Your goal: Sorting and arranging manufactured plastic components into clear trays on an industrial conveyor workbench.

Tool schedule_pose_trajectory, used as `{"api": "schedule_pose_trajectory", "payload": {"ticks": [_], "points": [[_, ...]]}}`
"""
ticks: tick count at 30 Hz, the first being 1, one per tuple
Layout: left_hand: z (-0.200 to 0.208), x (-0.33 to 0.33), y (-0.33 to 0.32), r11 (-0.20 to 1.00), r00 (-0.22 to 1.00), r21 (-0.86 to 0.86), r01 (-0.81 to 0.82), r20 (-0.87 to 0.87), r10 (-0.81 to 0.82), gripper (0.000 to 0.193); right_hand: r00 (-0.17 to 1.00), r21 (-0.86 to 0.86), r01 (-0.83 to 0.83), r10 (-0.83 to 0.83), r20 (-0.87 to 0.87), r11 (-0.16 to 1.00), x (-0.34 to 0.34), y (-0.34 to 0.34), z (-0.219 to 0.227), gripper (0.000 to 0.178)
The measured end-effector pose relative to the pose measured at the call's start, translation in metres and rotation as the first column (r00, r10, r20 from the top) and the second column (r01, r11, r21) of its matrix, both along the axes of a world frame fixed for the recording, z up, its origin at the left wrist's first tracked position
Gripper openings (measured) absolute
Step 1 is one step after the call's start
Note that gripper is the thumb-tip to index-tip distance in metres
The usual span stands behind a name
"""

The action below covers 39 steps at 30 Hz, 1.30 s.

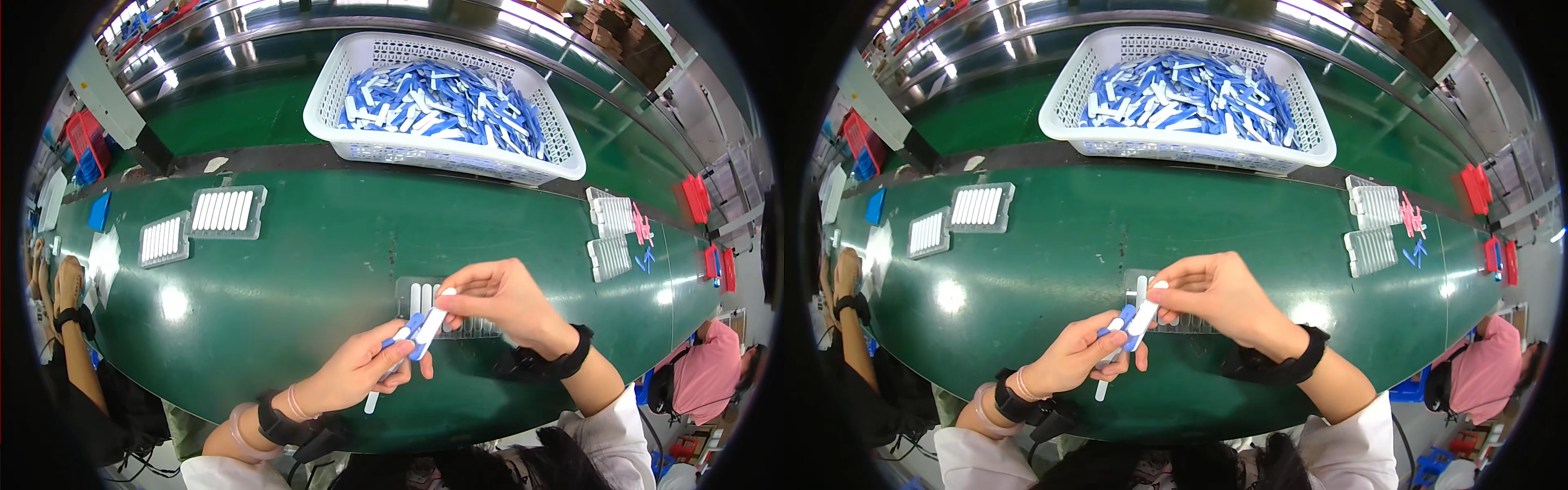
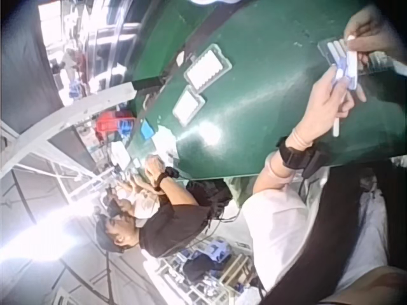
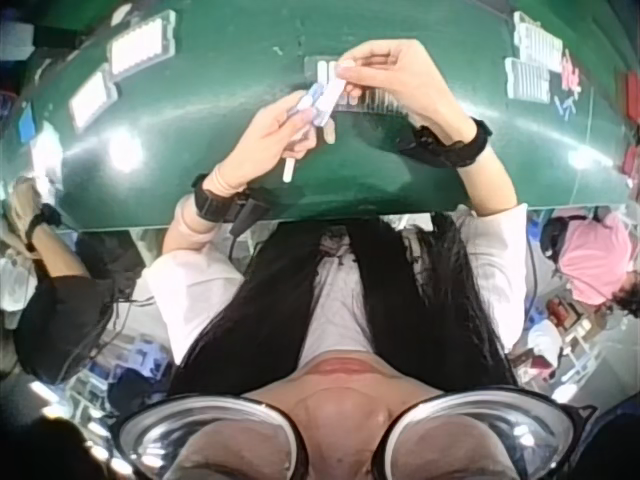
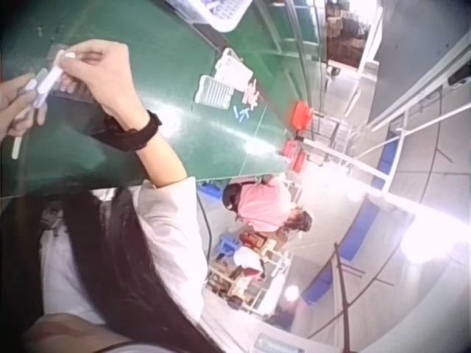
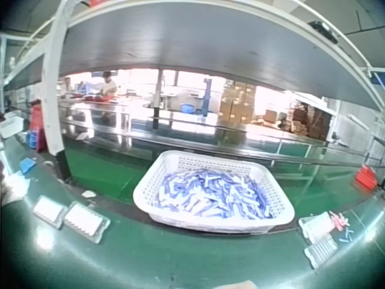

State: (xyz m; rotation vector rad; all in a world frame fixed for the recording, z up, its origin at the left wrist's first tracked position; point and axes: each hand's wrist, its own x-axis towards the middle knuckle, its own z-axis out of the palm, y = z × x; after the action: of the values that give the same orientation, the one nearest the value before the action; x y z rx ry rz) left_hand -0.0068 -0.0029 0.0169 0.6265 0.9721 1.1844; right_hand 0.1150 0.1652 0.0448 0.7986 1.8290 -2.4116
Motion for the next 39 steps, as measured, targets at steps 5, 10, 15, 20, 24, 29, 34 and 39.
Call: {"api": "schedule_pose_trajectory", "payload": {"ticks": [5, 10, 15, 20, 24, 29, 34, 39], "points": [[-0.008, 0.001, -0.004, 0.996, 0.990, 0.004, -0.086, 0.111, 0.085, 0.028, 0.978, 0.230, 0.163, -0.126, -0.167, 0.959, 0.002, 0.001, 0.012, 0.014], [-0.006, -0.002, -0.002, 0.986, 0.936, -0.096, -0.138, 0.312, 0.162, 0.026, 0.794, 0.935, 0.346, 0.555, -0.247, -0.079, 0.007, -0.032, -0.003, 0.018], [-0.008, -0.003, -0.005, 0.981, 0.959, -0.085, -0.176, 0.210, 0.191, 0.023, 0.794, 0.964, 0.264, 0.568, -0.217, -0.001, 0.010, -0.047, -0.009, 0.023], [0.002, -0.002, -0.002, 0.980, 0.981, -0.051, -0.192, -0.014, 0.192, 0.014, 0.962, 0.445, 0.181, -0.063, -0.267, 0.877, 0.002, -0.040, -0.006, 0.029], [0.000, -0.003, -0.002, 0.984, 0.983, -0.041, -0.173, -0.073, 0.170, 0.021, 0.989, 0.154, 0.073, -0.052, -0.137, 0.985, 0.003, -0.029, -0.008, 0.026], [0.003, -0.001, -0.001, 0.983, 0.981, -0.008, -0.184, -0.058, 0.183, 0.022, 0.993, -0.072, 0.109, -0.112, -0.038, 0.991, 0.007, -0.021, -0.005, 0.022], [0.002, 0.000, -0.001, 0.982, 0.982, 0.001, -0.189, -0.026, 0.189, 0.022, 0.990, -0.024, -0.021, 0.018, -0.141, 0.999, 0.010, -0.017, -0.008, 0.020], [-0.001, 0.000, 0.000, 0.974, 0.974, -0.018, -0.224, 0.011, 0.224, 0.013, 0.972, -0.056, 0.041, -0.053, -0.229, 0.998, 0.009, -0.007, -0.010, 0.012]]}}
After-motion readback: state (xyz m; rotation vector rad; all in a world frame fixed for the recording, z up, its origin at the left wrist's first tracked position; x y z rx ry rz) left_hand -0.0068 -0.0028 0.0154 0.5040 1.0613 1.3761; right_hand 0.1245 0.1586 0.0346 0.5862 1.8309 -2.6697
